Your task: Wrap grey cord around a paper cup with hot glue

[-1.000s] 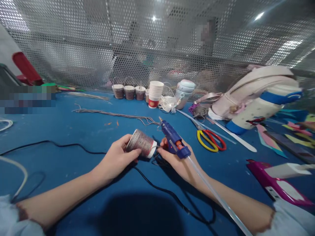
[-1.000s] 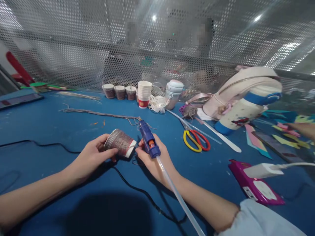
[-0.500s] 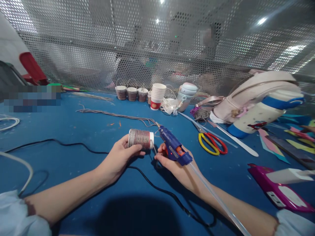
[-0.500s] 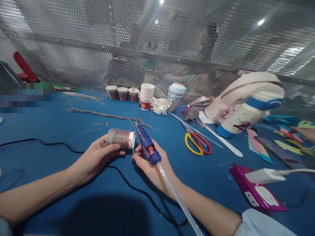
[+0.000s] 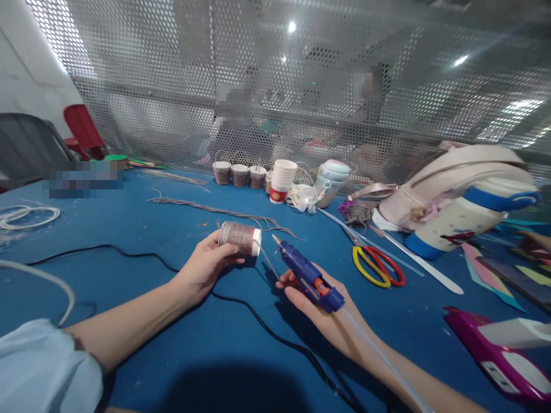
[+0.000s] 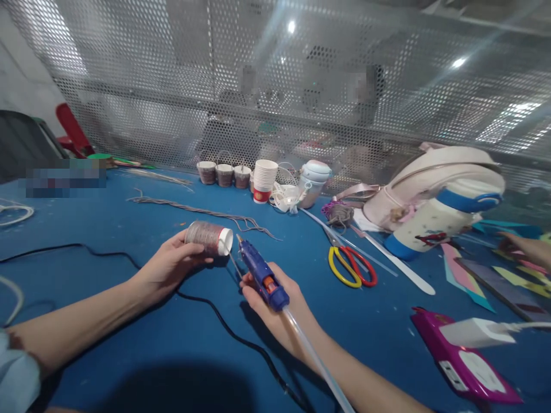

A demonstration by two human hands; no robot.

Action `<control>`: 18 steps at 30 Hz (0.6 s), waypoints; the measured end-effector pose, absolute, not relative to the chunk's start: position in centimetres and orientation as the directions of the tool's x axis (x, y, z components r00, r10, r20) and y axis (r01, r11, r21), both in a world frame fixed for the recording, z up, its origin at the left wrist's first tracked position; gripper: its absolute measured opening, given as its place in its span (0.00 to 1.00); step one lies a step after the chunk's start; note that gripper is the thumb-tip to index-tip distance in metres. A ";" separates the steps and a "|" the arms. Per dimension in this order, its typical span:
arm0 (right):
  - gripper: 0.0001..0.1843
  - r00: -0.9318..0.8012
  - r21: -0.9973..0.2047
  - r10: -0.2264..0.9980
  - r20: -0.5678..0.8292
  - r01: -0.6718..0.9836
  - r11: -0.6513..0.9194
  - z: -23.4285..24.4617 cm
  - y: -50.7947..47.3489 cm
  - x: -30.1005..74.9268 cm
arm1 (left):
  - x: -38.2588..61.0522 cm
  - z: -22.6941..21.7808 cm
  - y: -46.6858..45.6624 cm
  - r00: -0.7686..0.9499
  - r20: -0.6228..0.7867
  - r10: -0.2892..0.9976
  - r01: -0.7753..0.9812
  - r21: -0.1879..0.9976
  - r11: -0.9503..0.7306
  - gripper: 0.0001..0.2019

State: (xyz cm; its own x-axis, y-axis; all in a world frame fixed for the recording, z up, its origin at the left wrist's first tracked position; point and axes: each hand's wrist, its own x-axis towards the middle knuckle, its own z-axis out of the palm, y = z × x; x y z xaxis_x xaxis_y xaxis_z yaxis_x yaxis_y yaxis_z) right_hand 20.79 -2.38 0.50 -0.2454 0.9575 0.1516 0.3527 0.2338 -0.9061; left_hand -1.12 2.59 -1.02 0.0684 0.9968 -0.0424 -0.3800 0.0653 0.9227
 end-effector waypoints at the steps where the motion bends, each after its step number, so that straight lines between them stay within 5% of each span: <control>1: 0.10 -0.233 -0.879 0.957 0.173 0.401 0.256 0.7 -2.3 21.1 | -1.4 -1.1 2.8 0.064 0.002 0.998 -0.332 0.943 0.019 0.12; 7: 0.08 -0.168 -0.744 0.923 0.345 0.550 0.378 1.6 -1.7 22.7 | -1.9 -1.1 2.8 0.054 0.155 0.986 -0.066 0.986 -0.152 0.10; 18: 0.10 -0.281 -0.630 0.919 0.278 0.668 0.395 0.9 -3.0 22.9 | -2.0 -1.2 2.1 0.134 0.216 0.967 0.168 0.957 -0.237 0.10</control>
